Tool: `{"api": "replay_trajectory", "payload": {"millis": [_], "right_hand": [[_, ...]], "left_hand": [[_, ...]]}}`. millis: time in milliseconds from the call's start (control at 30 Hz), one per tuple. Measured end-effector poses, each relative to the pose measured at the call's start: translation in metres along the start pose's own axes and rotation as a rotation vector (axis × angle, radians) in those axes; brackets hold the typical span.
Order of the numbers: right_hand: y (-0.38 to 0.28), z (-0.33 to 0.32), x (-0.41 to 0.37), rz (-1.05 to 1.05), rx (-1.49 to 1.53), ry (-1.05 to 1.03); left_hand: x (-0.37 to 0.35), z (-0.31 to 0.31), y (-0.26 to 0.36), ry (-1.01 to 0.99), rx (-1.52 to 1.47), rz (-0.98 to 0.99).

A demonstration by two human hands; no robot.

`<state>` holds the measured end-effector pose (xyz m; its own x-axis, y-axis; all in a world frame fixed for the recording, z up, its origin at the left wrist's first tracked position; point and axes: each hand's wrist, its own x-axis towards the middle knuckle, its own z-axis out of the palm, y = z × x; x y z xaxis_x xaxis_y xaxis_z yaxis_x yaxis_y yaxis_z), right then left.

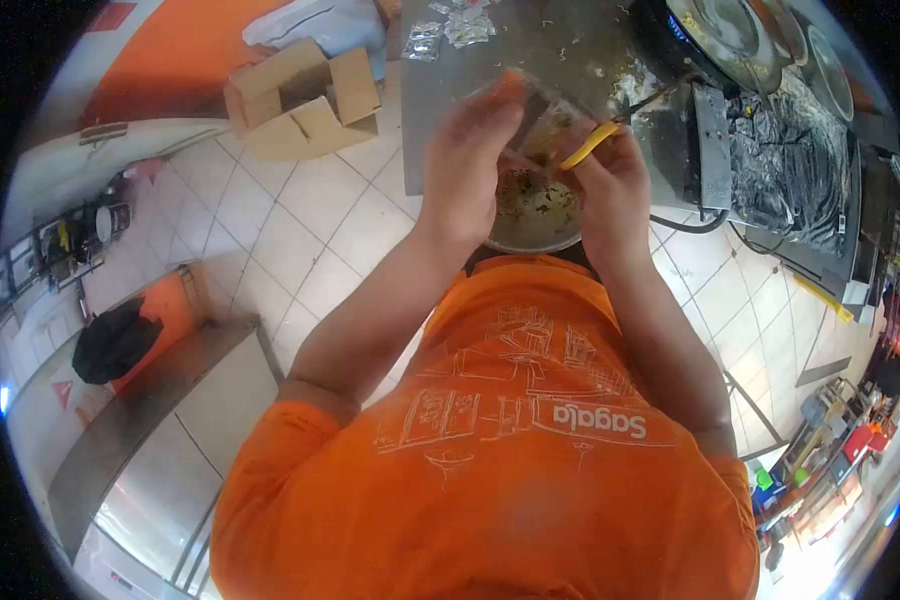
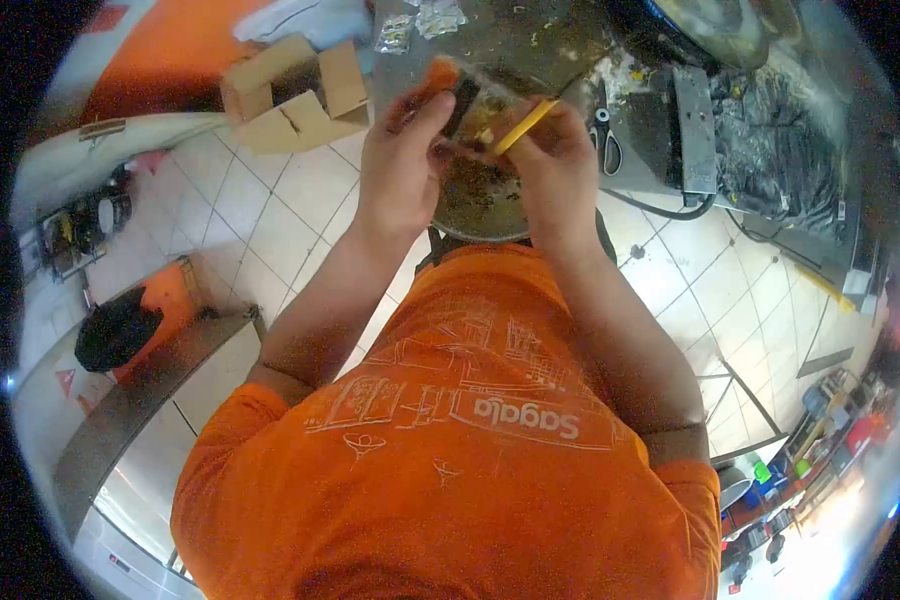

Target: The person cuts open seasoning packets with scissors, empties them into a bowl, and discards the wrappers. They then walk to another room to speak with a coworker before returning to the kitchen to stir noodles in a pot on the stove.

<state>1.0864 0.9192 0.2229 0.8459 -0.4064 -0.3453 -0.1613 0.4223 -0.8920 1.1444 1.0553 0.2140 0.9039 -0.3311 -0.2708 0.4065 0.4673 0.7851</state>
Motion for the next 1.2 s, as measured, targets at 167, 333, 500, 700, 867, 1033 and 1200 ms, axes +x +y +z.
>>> {"api": "replay_trajectory", "payload": {"millis": [167, 333, 500, 700, 867, 1033, 1200], "right_hand": [[-0.004, -0.006, -0.001, -0.016, -0.211, -0.070], [-0.009, 0.000, -0.001, 0.028, -0.191, -0.060], [0.008, 0.005, 0.001, -0.088, -0.071, -0.066], [-0.008, 0.004, -0.007, 0.135, -0.164, -0.140], [0.004, -0.047, -0.032, 0.288, -0.217, -0.443], [0.016, -0.061, -0.046, 0.407, -0.340, -0.696], [0.021, -0.054, -0.040, 0.364, -0.267, -0.673]], "left_hand": [[-0.006, -0.006, 0.021, 0.079, 0.534, 0.135], [-0.014, -0.002, 0.028, 0.081, 0.597, 0.161], [-0.016, 0.007, 0.027, -0.043, 0.189, 0.097], [-0.005, -0.003, 0.008, 0.041, 0.004, 0.071], [0.005, -0.018, 0.005, 0.191, 0.434, 0.164], [0.005, -0.014, 0.008, 0.117, 0.334, 0.102], [0.002, -0.007, 0.004, 0.106, 0.389, 0.054]]}}
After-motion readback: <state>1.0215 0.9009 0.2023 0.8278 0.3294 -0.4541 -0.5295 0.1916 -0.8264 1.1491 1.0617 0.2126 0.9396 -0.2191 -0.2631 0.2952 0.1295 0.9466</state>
